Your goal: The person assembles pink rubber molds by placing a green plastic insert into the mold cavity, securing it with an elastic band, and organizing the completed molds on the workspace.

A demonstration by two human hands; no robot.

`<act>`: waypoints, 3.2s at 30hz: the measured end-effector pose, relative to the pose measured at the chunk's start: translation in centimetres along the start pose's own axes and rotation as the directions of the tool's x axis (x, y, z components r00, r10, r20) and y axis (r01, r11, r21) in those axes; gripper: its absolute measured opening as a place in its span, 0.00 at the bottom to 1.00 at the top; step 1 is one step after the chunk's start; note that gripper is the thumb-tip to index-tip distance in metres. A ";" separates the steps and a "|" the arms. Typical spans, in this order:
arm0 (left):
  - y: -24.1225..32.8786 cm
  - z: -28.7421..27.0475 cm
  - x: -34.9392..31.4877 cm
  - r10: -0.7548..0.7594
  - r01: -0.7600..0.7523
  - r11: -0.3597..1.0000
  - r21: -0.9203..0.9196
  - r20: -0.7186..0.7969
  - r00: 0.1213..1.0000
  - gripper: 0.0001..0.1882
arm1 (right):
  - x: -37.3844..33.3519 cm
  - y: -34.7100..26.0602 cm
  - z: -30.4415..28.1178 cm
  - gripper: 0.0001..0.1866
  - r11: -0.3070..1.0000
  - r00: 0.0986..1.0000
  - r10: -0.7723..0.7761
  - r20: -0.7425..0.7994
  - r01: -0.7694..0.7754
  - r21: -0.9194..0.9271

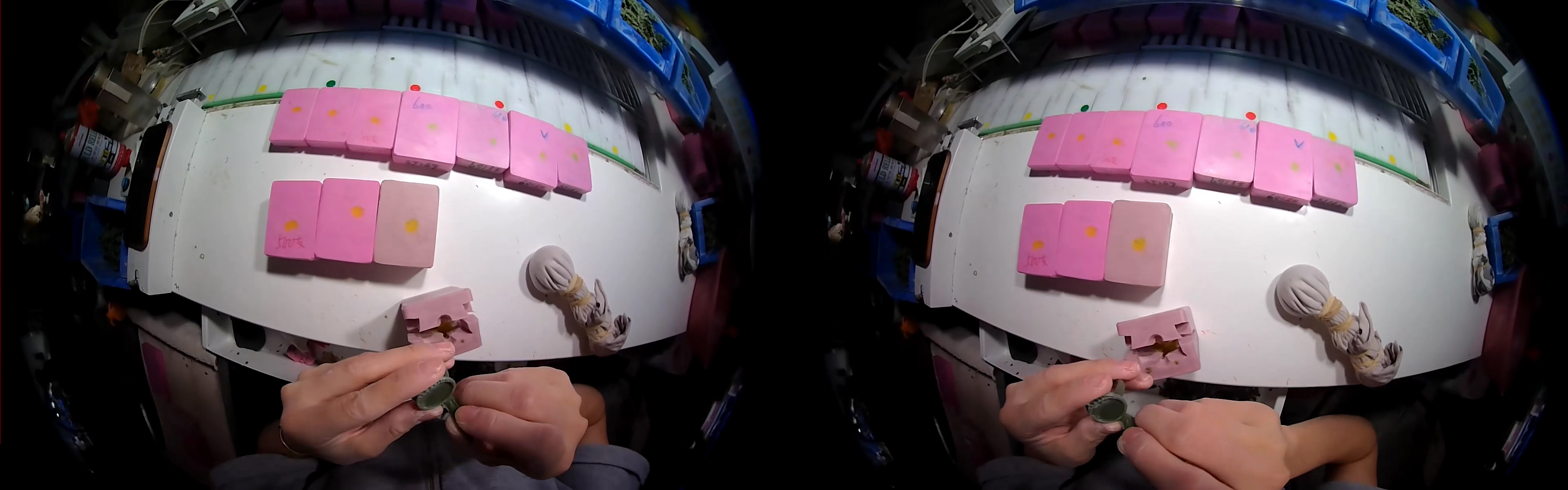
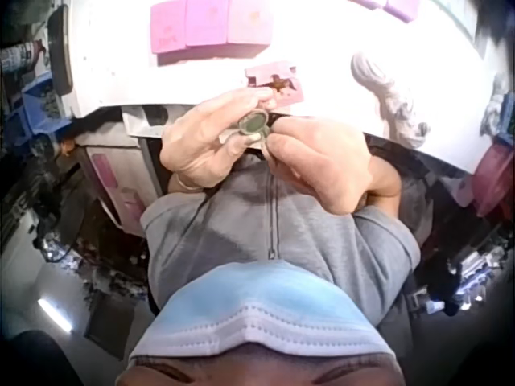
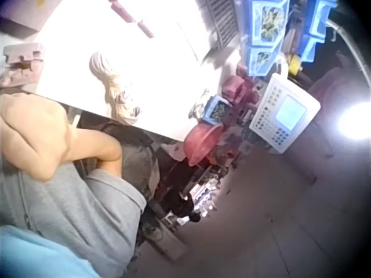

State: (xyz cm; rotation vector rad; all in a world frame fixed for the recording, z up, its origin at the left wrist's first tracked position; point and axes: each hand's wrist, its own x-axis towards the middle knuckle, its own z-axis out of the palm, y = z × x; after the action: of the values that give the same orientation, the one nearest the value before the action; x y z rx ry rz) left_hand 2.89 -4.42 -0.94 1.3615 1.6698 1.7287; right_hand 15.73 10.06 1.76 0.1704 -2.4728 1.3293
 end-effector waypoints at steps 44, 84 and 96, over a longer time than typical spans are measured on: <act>-1.3 1.8 -2.0 -0.309 0.238 0.844 -0.482 -0.074 0.948 0.13 | -2.0 0.9 3.4 0.16 0.987 0.967 0.101 -0.232 -0.126 -0.099; -3.4 -0.3 -0.1 -0.173 0.183 0.978 -0.103 0.099 0.980 0.43 | 2.0 8.1 -24.8 0.13 0.751 0.580 -0.036 -0.814 -0.522 -0.405; -7.0 -0.3 1.0 0.202 -0.295 0.891 0.344 0.280 0.938 0.25 | 1.2 9.7 -16.7 0.21 0.930 0.837 0.089 -0.540 -0.264 -0.256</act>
State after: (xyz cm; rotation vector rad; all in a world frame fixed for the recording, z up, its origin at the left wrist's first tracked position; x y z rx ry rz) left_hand -0.25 -2.21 -6.85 1.9552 1.8173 1.3296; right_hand 15.95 29.39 3.08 -0.4569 -2.2128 0.8562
